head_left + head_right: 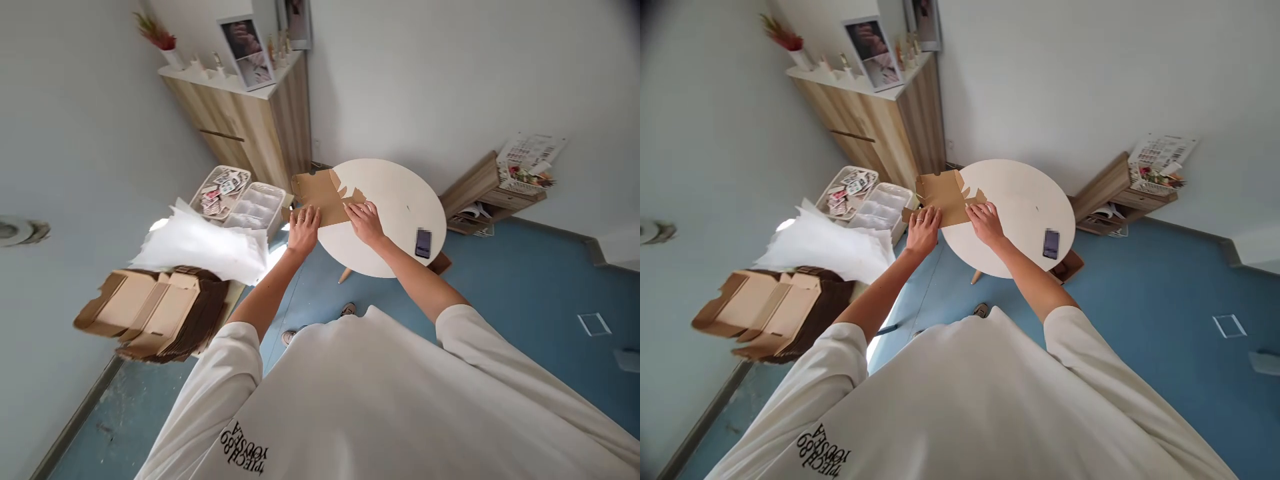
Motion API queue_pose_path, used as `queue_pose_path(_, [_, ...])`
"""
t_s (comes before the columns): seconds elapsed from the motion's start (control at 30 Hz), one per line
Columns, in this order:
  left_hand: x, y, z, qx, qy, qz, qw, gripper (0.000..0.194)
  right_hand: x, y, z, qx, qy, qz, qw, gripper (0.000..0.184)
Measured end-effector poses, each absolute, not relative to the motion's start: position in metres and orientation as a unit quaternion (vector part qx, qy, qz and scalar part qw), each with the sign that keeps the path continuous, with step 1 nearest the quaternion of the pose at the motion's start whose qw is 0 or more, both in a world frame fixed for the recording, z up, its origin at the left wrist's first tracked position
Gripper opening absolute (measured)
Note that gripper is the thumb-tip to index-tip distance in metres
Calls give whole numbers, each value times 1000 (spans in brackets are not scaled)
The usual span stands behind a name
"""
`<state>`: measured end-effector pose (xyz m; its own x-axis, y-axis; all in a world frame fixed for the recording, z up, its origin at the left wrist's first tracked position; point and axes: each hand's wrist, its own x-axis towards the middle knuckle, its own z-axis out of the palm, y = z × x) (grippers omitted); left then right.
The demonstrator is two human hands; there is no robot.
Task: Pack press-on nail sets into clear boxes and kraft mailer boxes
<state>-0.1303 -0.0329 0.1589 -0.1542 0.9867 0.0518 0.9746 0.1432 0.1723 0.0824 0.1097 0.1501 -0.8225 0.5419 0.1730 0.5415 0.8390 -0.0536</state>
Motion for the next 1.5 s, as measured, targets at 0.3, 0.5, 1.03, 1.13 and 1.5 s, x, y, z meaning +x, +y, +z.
queue_pose_path(0.3, [-33, 62, 112, 733, 673, 36, 87, 74, 212, 145, 102, -396, -916, 23, 53, 64])
queue_pose_path(0.5, [-14, 96, 76, 771, 627, 1, 111, 75, 237, 145, 76, -457, -888, 46, -2, 63])
queue_pose_path(1.03, [-34, 150, -2, 812, 543, -75, 200, 75, 208, 156, -1, -551, -824, 101, -87, 55])
queue_pose_path(1.13, [-36, 148, -15, 811, 541, -77, 209, 73, 207, 156, -17, -549, -820, 117, -112, 54])
queue_pose_path(1.5, [-43, 148, -44, 791, 549, -88, 254, 59, 220, 161, -53, -521, -819, 192, -146, 43])
